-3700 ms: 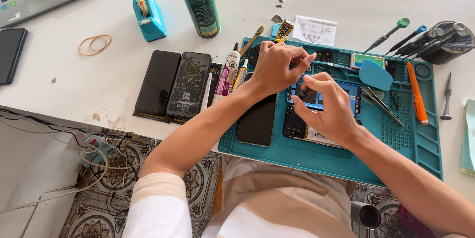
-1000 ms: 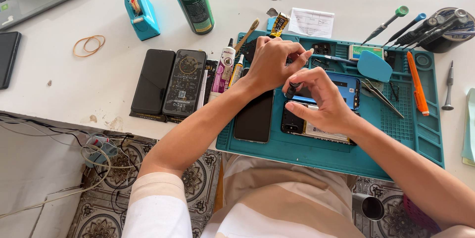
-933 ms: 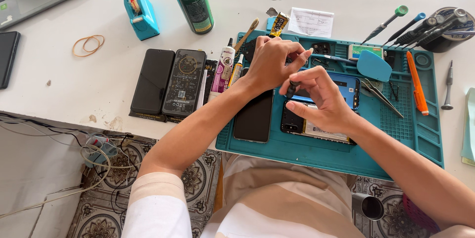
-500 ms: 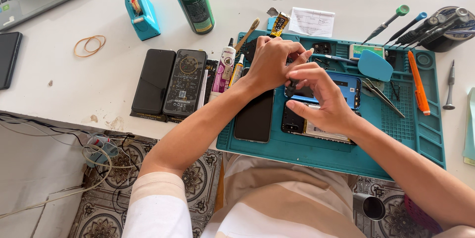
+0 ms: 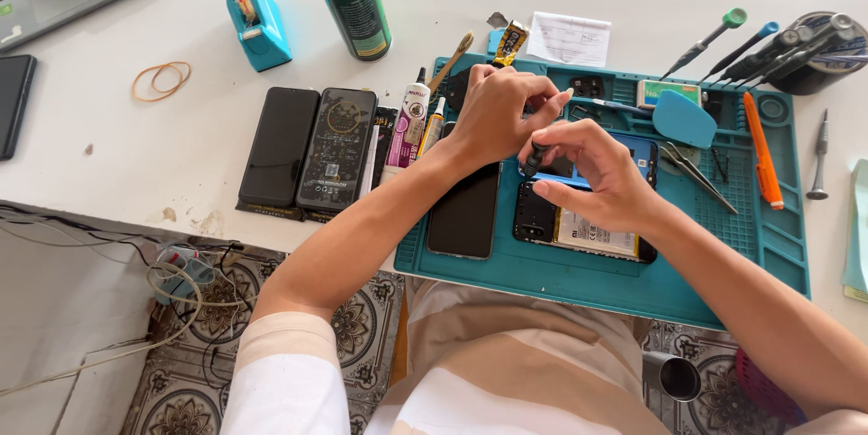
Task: The person unscrews small screws from an opened smartphone lying on a repair mat, using a screwdriver, and works around the exposed battery. They then lift the phone and pry along its edge with a tool to separate the housing.
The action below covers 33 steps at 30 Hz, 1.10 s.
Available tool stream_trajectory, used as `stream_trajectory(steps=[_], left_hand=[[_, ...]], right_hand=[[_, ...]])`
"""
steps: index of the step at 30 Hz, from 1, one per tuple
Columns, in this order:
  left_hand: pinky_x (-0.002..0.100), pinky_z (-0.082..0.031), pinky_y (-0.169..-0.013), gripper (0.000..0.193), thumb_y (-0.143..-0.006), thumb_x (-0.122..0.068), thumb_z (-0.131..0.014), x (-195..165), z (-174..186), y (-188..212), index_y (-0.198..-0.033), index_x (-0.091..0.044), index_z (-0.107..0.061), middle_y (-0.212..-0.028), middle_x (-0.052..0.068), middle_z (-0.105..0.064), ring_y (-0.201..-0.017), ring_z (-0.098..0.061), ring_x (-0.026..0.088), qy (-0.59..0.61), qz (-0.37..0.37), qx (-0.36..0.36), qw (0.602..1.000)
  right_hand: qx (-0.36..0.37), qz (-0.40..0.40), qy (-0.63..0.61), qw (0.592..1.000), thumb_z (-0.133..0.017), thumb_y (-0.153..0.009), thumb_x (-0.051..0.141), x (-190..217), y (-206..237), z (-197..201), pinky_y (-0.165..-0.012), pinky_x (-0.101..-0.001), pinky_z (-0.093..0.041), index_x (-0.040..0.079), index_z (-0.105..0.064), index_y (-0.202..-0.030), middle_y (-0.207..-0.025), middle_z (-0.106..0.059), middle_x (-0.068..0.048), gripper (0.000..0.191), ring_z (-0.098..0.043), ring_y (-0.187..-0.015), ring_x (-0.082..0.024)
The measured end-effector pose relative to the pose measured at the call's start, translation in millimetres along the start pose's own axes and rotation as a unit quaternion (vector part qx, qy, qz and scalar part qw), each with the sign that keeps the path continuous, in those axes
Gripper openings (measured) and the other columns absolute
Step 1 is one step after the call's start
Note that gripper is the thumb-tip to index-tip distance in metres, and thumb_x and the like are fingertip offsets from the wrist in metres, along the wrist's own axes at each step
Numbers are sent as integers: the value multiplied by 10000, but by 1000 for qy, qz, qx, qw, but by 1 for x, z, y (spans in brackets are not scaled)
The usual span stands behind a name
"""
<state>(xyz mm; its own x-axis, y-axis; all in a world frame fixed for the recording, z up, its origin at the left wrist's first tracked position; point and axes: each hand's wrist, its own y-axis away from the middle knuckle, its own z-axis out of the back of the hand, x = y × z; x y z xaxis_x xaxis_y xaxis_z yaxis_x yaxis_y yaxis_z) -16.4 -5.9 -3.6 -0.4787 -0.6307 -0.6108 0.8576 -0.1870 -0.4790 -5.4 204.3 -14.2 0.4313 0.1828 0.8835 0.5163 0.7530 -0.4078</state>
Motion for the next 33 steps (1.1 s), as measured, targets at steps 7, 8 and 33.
stream_trajectory(steps=[7,8,33], left_hand=[[414,-325,-852,345,-969,-420,-650,6,-5,-1,-802,-142,-768,-661,-29,-722,-656,-669,148,-2,-30,-26,999],[415,-321,-846,340,-963,-420,-653,6,-6,-1,-805,-142,-771,-662,-26,-722,-656,-668,149,-4,-30,-28,999],[411,-330,-881,365,-981,-441,-625,7,-5,-1,-800,-157,-763,-637,-32,-714,-657,-676,135,-3,-22,-3,1000]], right_hand=[[-3,21,38,999,-732,-947,21,7,-4,1,-1018,-317,-503,47,-590,-1336,-1333,-633,-106,415,-598,-1249,-164],[15,16,30,999,-733,-947,24,8,-3,0,-1047,-328,-500,48,-592,-1337,-1321,-644,-104,416,-604,-1255,-170],[-2,30,113,993,-760,-926,69,14,-6,-5,-1032,-323,-507,71,-555,-1376,-1280,-661,-66,494,-617,-1194,-158]])
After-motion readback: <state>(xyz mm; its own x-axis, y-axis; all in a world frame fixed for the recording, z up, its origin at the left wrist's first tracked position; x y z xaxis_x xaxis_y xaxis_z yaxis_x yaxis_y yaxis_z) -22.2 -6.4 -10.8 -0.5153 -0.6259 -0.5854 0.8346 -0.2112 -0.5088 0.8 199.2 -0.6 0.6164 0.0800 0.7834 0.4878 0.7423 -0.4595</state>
